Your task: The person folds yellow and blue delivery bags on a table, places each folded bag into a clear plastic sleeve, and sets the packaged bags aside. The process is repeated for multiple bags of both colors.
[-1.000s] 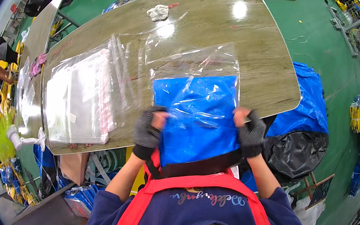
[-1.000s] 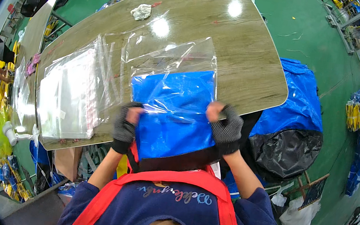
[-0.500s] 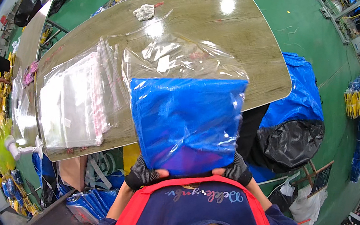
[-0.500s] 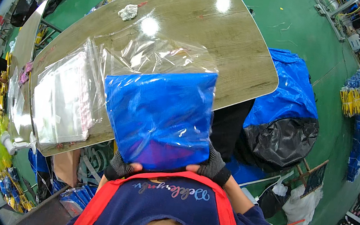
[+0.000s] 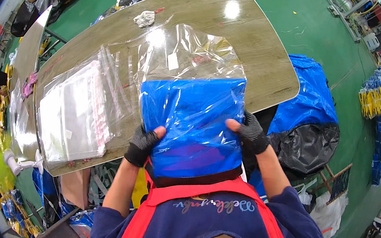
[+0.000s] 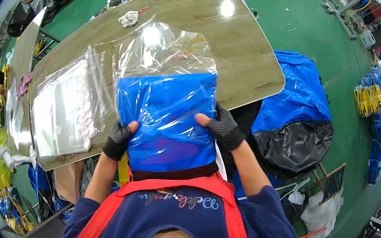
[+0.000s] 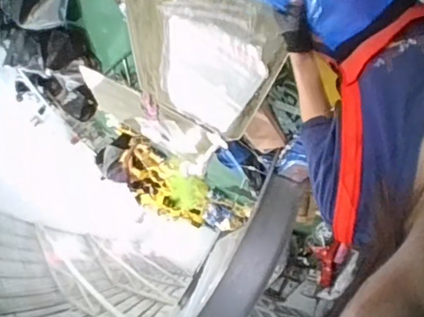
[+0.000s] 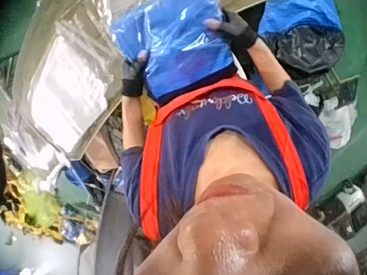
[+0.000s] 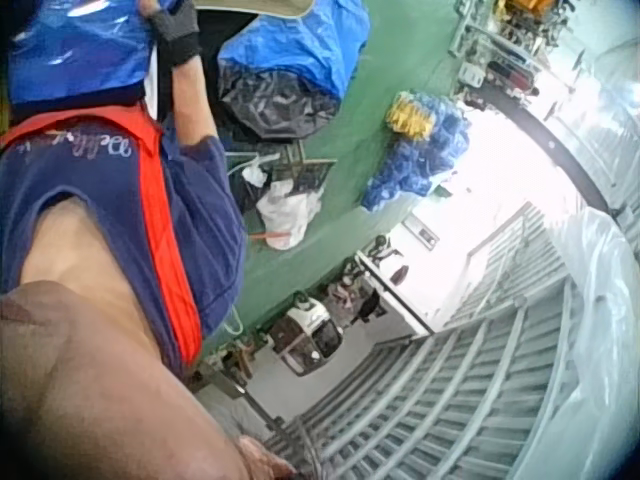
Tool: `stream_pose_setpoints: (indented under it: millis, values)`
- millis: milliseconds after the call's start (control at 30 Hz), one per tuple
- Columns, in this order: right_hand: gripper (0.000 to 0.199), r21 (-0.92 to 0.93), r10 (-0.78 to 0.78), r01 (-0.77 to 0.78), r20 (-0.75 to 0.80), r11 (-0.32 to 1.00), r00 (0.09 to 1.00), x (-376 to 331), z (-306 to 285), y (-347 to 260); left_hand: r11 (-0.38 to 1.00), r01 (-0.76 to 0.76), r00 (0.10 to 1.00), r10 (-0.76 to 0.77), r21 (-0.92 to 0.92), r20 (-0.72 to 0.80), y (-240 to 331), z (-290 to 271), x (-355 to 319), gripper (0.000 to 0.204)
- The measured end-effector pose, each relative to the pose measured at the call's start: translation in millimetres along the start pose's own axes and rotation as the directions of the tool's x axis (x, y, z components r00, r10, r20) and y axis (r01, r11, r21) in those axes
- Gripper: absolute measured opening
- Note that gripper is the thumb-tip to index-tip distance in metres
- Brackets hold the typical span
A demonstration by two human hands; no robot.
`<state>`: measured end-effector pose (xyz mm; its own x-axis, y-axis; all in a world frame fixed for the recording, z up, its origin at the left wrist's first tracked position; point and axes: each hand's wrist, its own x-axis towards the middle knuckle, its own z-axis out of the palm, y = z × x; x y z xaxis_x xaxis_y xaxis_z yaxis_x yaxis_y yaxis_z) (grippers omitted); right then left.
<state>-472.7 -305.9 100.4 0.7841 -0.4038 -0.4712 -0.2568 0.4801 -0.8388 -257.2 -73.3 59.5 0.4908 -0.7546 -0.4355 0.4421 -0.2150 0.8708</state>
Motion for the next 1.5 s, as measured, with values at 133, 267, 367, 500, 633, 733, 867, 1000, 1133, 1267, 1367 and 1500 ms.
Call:
stream_pose_setpoints:
  millis: [133,267,367,500,633,733,867,1000,1133,1267,1367,1500]
  values:
    - [0.068,-0.137,-0.022,0.024,0.016,0.990,1.000,-37,12,53,0.987,-0.132,0.990,0.136,0.094,-0.036,-60,-12,-37,0.079]
    - [0.071,-0.413,0.149,-0.059,0.191,0.909,0.970,-39,7,38,0.993,0.003,0.996,0.008,-0.116,0.093,-15,-24,-13,0.071]
    - [0.067,-0.262,-0.110,0.159,0.192,0.952,0.975,-7,-11,38,0.990,0.047,0.998,-0.040,-0.131,0.057,26,-1,3,0.063]
    - [0.071,-0.154,-0.108,0.101,-0.038,0.983,0.993,-17,7,25,0.995,0.087,0.994,-0.089,0.048,0.056,-14,-1,-22,0.072]
    - [0.089,-0.066,-0.095,0.097,0.032,0.993,0.995,-67,0,86,0.991,0.131,0.986,-0.127,-0.031,0.104,-63,-15,-62,0.104]
    - [0.105,-0.261,-0.204,0.221,0.093,0.940,0.975,-72,2,69,0.978,-0.062,0.968,0.009,0.200,0.252,-63,-23,-69,0.110]
    - [0.105,0.364,-0.519,0.504,-0.065,0.783,0.853,-44,21,0,0.908,0.064,0.982,0.018,-0.415,0.190,-52,19,-36,0.064]
    - [0.089,-0.155,-0.634,0.620,-0.058,0.769,0.772,-12,39,-45,0.953,-0.267,0.964,0.266,0.141,0.026,-73,64,13,0.032]
    - [0.078,-0.347,-0.674,0.709,0.237,0.614,0.699,-11,13,-90,0.373,-0.553,0.833,0.263,0.745,0.487,88,71,-39,0.048]
    - [0.083,-0.516,-0.593,0.815,0.579,0.265,0.559,-8,16,-131,-0.196,-0.631,0.487,0.653,0.750,0.580,177,82,-16,0.070]
    - [0.089,-0.626,-0.701,0.772,0.503,0.109,0.507,-2,36,-133,-0.045,-0.613,0.694,0.446,0.789,0.565,187,82,-7,0.081]
    - [0.081,-0.651,-0.739,0.725,0.370,0.225,0.562,4,28,-126,0.046,-0.725,0.606,0.517,0.687,0.604,186,110,-3,0.098]
